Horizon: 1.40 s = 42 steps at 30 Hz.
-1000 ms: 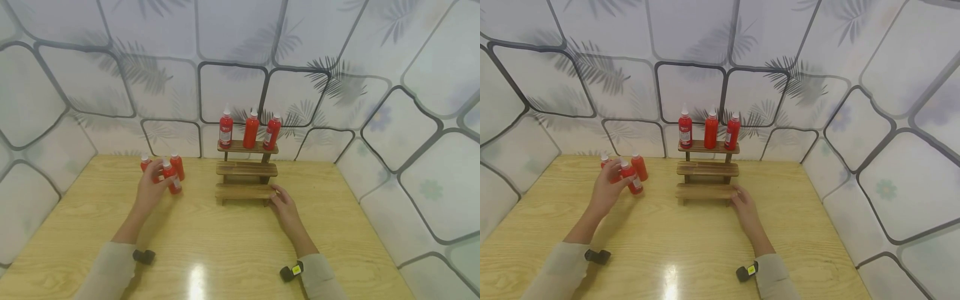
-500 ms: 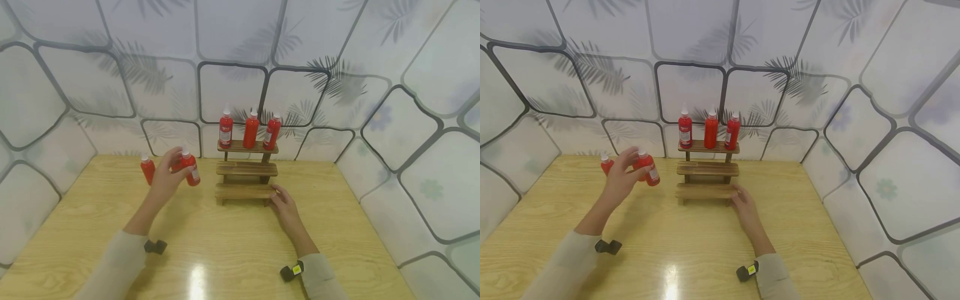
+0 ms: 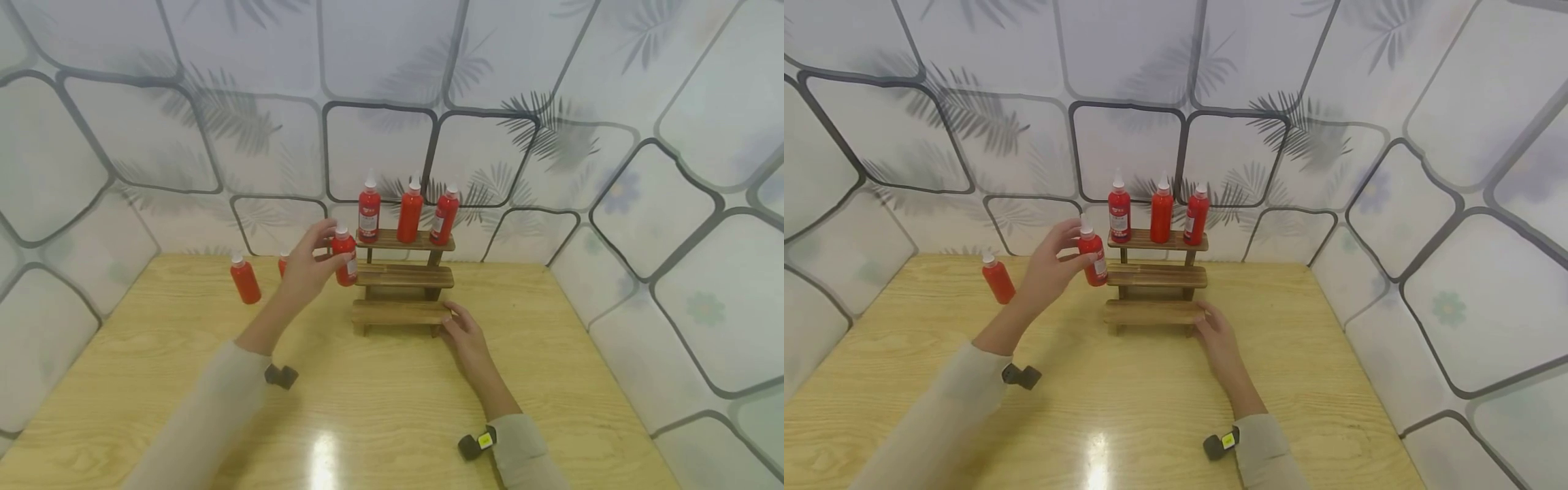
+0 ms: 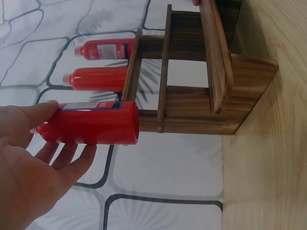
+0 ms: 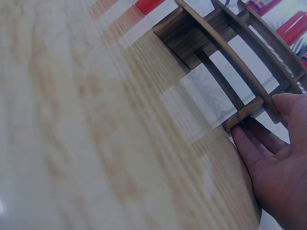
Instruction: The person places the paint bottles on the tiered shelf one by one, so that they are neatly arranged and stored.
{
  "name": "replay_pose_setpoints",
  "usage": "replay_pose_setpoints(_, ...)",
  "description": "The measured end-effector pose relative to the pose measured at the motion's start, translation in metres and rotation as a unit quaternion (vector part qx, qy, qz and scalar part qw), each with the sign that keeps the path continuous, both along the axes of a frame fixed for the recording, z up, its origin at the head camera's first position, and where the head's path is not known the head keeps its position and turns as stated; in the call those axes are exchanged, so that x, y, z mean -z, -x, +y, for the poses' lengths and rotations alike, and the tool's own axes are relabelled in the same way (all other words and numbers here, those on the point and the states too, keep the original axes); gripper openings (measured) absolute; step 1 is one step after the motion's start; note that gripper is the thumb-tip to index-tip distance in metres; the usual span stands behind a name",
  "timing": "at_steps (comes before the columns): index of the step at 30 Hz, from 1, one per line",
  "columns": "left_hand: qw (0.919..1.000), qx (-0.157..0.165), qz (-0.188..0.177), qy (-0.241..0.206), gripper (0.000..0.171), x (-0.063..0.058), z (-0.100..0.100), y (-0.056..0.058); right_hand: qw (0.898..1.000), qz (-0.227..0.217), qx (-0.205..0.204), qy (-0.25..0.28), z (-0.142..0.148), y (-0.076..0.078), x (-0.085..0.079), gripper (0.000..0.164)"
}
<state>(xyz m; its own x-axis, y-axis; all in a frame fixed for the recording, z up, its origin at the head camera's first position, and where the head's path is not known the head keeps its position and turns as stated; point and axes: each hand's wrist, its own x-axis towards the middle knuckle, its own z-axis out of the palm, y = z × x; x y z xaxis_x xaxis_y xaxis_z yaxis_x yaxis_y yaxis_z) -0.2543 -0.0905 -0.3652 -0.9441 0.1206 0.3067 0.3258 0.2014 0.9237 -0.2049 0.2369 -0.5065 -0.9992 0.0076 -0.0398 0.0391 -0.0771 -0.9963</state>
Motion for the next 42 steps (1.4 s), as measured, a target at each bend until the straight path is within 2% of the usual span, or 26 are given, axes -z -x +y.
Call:
replay_pose_setpoints(10, 0.9996, 0.02, 0.019, 0.0, 0.062, 0.005, 0.025, 0.018, 1.0, 0.003, 0.003, -0.004, 0.0, -0.002, 0.0, 0.045)
replay_pose_setpoints(19, 0.9992, 0.033, 0.024, 0.002, 0.061, 0.012, 0.036, 0.026, 1.0, 0.007, -0.004, -0.016, -0.001, -0.001, -0.002, 0.047)
replay_pose_setpoints(24, 0.9988, 0.034, 0.036, 0.001, 0.059, 0.011, 0.039, 0.026, 1.0, 0.005, -0.01, -0.012, -0.001, -0.002, -0.004, 0.047)
replay_pose_setpoints(30, 0.9986, 0.038, 0.036, 0.002, 0.059, 0.009, 0.039, 0.023, 0.999, 0.005, -0.004, -0.031, 0.001, 0.0, -0.002, 0.048)
replay_pose_setpoints(42, 0.9991, 0.029, 0.029, 0.011, 0.059, 0.011, 0.041, 0.02, 0.999, 0.01, -0.004, -0.032, 0.002, 0.0, 0.002, 0.05)
